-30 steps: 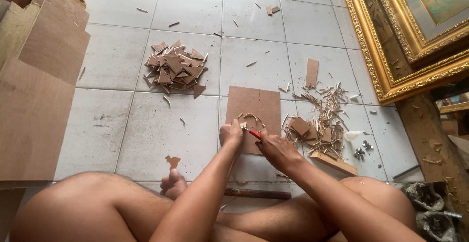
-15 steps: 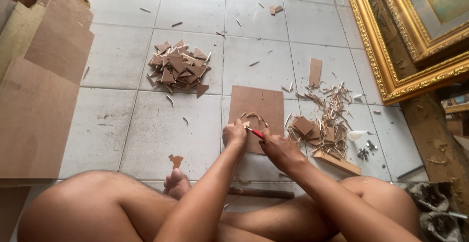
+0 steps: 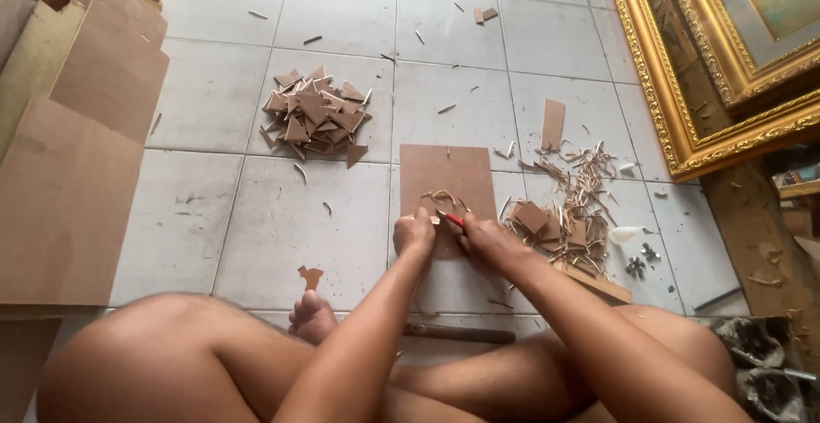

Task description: The person is sitting on the floor using a utility knife to carve and cut small pieces of thin wood or cardboard.

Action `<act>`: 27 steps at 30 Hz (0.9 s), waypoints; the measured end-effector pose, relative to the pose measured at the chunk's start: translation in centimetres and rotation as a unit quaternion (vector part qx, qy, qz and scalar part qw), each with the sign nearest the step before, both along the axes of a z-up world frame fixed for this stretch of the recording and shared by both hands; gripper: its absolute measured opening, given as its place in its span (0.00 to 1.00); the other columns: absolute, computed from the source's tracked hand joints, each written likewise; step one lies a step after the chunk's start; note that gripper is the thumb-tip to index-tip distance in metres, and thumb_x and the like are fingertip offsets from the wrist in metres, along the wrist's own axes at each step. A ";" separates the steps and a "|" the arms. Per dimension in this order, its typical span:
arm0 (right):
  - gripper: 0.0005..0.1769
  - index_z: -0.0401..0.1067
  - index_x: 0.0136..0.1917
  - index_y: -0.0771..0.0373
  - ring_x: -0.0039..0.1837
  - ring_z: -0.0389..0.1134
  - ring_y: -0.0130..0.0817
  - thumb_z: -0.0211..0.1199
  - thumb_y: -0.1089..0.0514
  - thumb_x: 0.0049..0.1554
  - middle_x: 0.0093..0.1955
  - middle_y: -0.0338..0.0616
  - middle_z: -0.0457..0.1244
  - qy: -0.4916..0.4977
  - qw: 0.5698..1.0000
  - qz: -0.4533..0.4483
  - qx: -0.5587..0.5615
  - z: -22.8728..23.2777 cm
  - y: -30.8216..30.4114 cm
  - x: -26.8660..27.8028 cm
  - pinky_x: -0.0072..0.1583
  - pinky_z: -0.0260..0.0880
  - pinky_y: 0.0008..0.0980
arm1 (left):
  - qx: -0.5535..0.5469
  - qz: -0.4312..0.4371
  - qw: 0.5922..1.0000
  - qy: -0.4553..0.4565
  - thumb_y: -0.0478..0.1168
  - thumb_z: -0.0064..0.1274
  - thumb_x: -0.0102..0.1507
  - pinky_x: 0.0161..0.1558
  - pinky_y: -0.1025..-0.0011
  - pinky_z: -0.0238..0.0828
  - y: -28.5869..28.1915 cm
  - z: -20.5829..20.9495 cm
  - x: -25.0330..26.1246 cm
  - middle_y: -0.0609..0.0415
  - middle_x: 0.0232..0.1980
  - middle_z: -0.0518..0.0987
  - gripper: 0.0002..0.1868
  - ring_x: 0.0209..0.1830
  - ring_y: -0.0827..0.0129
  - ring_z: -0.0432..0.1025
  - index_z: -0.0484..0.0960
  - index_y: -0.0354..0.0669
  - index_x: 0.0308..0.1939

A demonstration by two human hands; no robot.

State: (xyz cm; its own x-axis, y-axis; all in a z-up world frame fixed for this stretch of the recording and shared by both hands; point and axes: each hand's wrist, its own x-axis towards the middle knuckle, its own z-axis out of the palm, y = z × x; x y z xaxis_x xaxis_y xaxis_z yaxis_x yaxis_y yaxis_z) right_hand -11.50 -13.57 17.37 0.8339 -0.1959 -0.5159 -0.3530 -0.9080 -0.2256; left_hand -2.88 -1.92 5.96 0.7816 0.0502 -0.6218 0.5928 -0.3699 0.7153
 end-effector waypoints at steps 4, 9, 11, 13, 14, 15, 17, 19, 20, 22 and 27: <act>0.21 0.68 0.63 0.66 0.65 0.74 0.78 0.56 0.46 0.69 0.58 0.79 0.72 -0.027 0.999 0.006 0.029 -1.6 -1.2 -0.7 0.68 0.75 0.71 | -0.013 -0.009 1.000 0.026 0.61 0.47 0.61 0.72 0.53 0.75 0.8 1.7 -1.3 0.46 0.59 0.91 0.32 0.70 0.48 0.80 0.96 0.47 0.53; 0.22 0.73 0.63 0.50 0.65 0.78 0.61 0.56 0.36 0.67 0.57 0.60 0.76 -0.046 0.998 -0.035 -0.021 -0.7 -0.5 -1.9 0.65 0.80 0.59 | -0.007 -0.005 1.000 0.016 0.58 0.46 0.63 0.71 0.53 0.76 0.5 0.0 -0.4 0.43 0.59 0.91 0.31 0.70 0.46 0.80 0.95 0.44 0.54; 0.21 0.73 0.63 0.49 0.65 0.78 0.62 0.55 0.36 0.68 0.57 0.61 0.76 -0.037 0.999 -0.025 -0.026 -1.1 0.1 -2.9 0.66 0.79 0.60 | -0.004 -0.009 1.000 0.020 0.58 0.45 0.63 0.71 0.52 0.76 0.9 1.3 -1.1 0.43 0.60 0.91 0.32 0.71 0.46 0.80 0.95 0.43 0.54; 0.20 0.72 0.64 0.49 0.65 0.78 0.63 0.54 0.37 0.69 0.58 0.61 0.76 -0.036 0.999 -0.017 -0.031 -2.0 0.1 -2.7 0.66 0.78 0.62 | -0.001 -0.014 1.000 0.016 0.58 0.44 0.63 0.72 0.52 0.75 0.8 1.5 -0.5 0.43 0.60 0.91 0.32 0.71 0.46 0.80 0.95 0.43 0.55; 0.21 0.71 0.63 0.50 0.64 0.78 0.65 0.53 0.36 0.69 0.57 0.62 0.75 -0.035 0.999 -0.021 -0.031 -2.8 -0.2 -2.9 0.66 0.78 0.62 | 0.001 -0.009 1.000 0.012 0.58 0.45 0.63 0.72 0.51 0.75 0.6 0.8 -0.5 0.42 0.60 0.91 0.32 0.71 0.46 0.80 0.95 0.43 0.54; 0.22 0.69 0.63 0.51 0.63 0.78 0.66 0.51 0.35 0.69 0.57 0.63 0.75 -0.034 0.999 -0.025 -0.031 -3.7 -0.6 -3.1 0.65 0.79 0.63 | 0.003 -0.005 1.000 0.008 0.58 0.45 0.63 0.72 0.51 0.75 0.3 0.1 -0.6 0.42 0.60 0.91 0.31 0.70 0.45 0.80 0.95 0.43 0.54; 0.24 0.69 0.62 0.51 0.63 0.78 0.66 0.51 0.33 0.69 0.56 0.63 0.75 -0.027 0.999 -0.031 -0.027 -6.4 -1.4 -2.2 0.65 0.79 0.62 | -0.002 -0.003 1.000 0.003 0.57 0.45 0.63 0.69 0.51 0.77 0.6 -0.2 -0.3 0.40 0.59 0.91 0.31 0.68 0.44 0.81 0.95 0.41 0.54; 0.25 0.69 0.62 0.50 0.62 0.79 0.66 0.50 0.30 0.69 0.55 0.62 0.76 -0.018 0.999 -0.039 -0.027 -7.8 -2.3 -2.1 0.65 0.79 0.61 | -0.012 -0.002 1.000 0.001 0.57 0.46 0.63 0.66 0.51 0.78 0.2 -1.0 -0.4 0.38 0.58 0.91 0.32 0.65 0.43 0.83 0.95 0.39 0.54; 0.27 0.70 0.61 0.53 0.63 0.77 0.69 0.51 0.30 0.69 0.57 0.67 0.75 -0.034 0.998 -0.055 0.008 -7.9 -2.4 -2.1 0.65 0.78 0.63 | -0.027 0.010 1.000 0.001 0.56 0.47 0.63 0.61 0.52 0.81 0.2 -1.7 -0.2 0.38 0.54 0.91 0.31 0.59 0.44 0.85 0.95 0.38 0.53; 0.29 0.71 0.60 0.57 0.64 0.76 0.71 0.51 0.29 0.69 0.58 0.71 0.74 -0.052 0.995 -0.071 0.043 -8.5 -2.4 -2.4 0.66 0.77 0.66 | -0.041 0.023 0.999 0.000 0.55 0.48 0.62 0.55 0.53 0.84 0.4 -1.6 -0.3 0.38 0.51 0.92 0.30 0.53 0.44 0.87 0.95 0.37 0.52; 0.24 0.71 0.61 0.49 0.63 0.79 0.63 0.53 0.31 0.69 0.57 0.61 0.76 -0.062 0.994 -0.092 0.015 -8.2 -1.2 -3.9 0.65 0.79 0.60 | -0.089 0.060 0.994 0.037 0.52 0.52 0.59 0.39 0.55 0.86 0.2 -1.0 -0.5 0.37 0.43 0.90 0.30 0.39 0.48 0.88 0.91 0.31 0.52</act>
State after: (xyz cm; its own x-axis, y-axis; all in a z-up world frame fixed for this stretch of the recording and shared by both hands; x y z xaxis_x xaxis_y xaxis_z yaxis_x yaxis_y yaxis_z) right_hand -15.43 -14.76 9.17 0.8429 -0.3374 -0.4192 -0.4806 -0.8224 -0.3045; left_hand -3.42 -1.72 4.96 0.7290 0.0255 -0.6841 0.6779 -0.1652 0.7163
